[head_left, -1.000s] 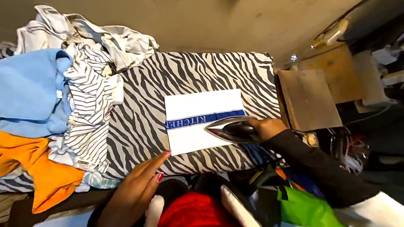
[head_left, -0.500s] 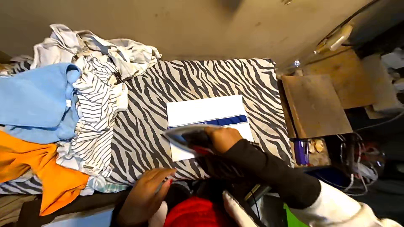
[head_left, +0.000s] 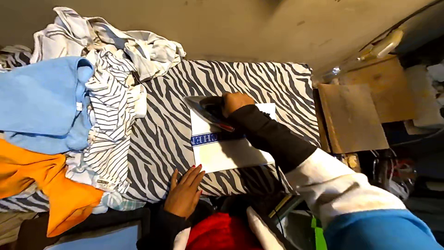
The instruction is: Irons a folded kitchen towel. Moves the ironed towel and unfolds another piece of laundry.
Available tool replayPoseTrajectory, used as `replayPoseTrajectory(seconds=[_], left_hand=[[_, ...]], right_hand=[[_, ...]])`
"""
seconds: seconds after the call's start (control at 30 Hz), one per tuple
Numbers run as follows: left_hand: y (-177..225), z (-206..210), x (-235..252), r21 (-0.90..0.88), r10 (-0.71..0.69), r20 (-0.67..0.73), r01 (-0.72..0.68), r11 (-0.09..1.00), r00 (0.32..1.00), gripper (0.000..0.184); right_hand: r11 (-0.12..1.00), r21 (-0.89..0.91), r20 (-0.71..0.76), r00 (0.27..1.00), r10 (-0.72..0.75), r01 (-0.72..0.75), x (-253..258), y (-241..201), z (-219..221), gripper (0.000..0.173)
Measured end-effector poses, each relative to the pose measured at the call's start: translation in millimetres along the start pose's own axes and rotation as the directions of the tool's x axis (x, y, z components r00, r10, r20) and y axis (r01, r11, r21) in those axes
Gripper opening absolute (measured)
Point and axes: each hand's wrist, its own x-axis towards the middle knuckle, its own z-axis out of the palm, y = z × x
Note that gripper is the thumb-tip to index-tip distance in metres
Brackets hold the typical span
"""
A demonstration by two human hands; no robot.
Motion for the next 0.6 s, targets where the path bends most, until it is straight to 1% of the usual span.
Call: replayPoseTrajectory(seconds=[0.07, 0.13, 0.17, 0.2, 0.23, 0.27, 0.33, 0.37, 0.4, 0.43, 0.5, 0.57, 0.6], left_hand=[[1.7, -11.0, 4.1, -0.027, -0.024, 0.096, 0.027, 0.999, 0.995, 0.052], [2.1, -25.6, 7.4, -0.058, -0.047, 0.174, 0.058, 0.997, 0.984, 0.048], [0.6, -31.5, 8.5, -0.067, -0.045, 0.151, 0.056, 0.996, 0.987, 0.046], [-2.2, -35.9, 9.7, -0.067, -0.033, 0.092, 0.039, 0.997, 0.995, 0.043], [-6.5, -38.4, 12.2, -0.045, -0.008, 0.009, 0.009, 0.999, 1.0, 0.042], [-10.5, -40.4, 16.6, -0.005, 0.017, -0.074, -0.017, 1.0, 0.997, 0.04], [-15.6, -47.8, 26.7, 0.052, 0.039, -0.172, -0.031, 0.998, 0.984, 0.038], [-18.1, -52.4, 30.7, 0.074, 0.052, -0.203, -0.038, 0.997, 0.978, 0.038], [-21.2, -56.5, 34.8, 0.088, 0.069, -0.229, -0.05, 0.995, 0.971, 0.039], [-25.1, -59.8, 39.5, 0.1, 0.086, -0.255, -0.062, 0.993, 0.963, 0.039], [-33.1, -64.1, 47.1, 0.13, 0.088, -0.296, -0.051, 0.99, 0.951, 0.04], [-34.5, -64.7, 56.0, 0.177, 0.031, -0.355, 0.034, 0.984, 0.934, 0.04], [-28.8, -63.8, 63.5, 0.177, -0.022, -0.372, 0.094, 0.98, 0.928, 0.041]], right_hand=[[0.999, 0.017, -0.019, 0.999, 0.031, -0.031, 0.0, 7.0, -1.4, 0.03], [0.996, 0.094, -0.026, 1.0, 0.007, -0.005, -14.8, 9.2, 7.0, 0.034], [0.988, 0.151, -0.056, 0.998, -0.027, 0.035, -26.2, 10.0, 17.2, 0.039], [0.981, 0.189, -0.022, 0.999, -0.038, 0.042, -39.1, 6.0, 23.1, 0.049], [0.978, 0.208, 0.043, 0.998, -0.039, 0.029, -51.2, -0.3, 26.9, 0.057], [0.98, 0.198, 0.112, 0.993, -0.031, 0.008, -61.4, -6.1, 30.1, 0.061], [0.99, 0.138, 0.227, 0.974, -0.008, -0.024, -78.4, -9.4, 30.8, 0.063], [0.993, 0.114, 0.251, 0.968, 0.014, -0.044, -84.1, -3.6, 30.2, 0.063], [0.991, 0.107, 0.246, 0.968, 0.051, -0.079, -87.4, 8.5, 29.6, 0.062], [0.986, 0.109, 0.208, 0.973, 0.103, -0.128, -88.3, 27.2, 29.5, 0.062], [0.952, 0.151, 0.085, 0.963, 0.255, -0.265, -86.3, 76.4, 31.9, 0.06], [0.899, 0.199, 0.02, 0.918, 0.395, -0.391, -84.6, 121.3, 32.2, 0.062], [0.883, 0.219, 0.021, 0.907, 0.421, -0.415, -86.0, 134.3, 30.7, 0.064]])
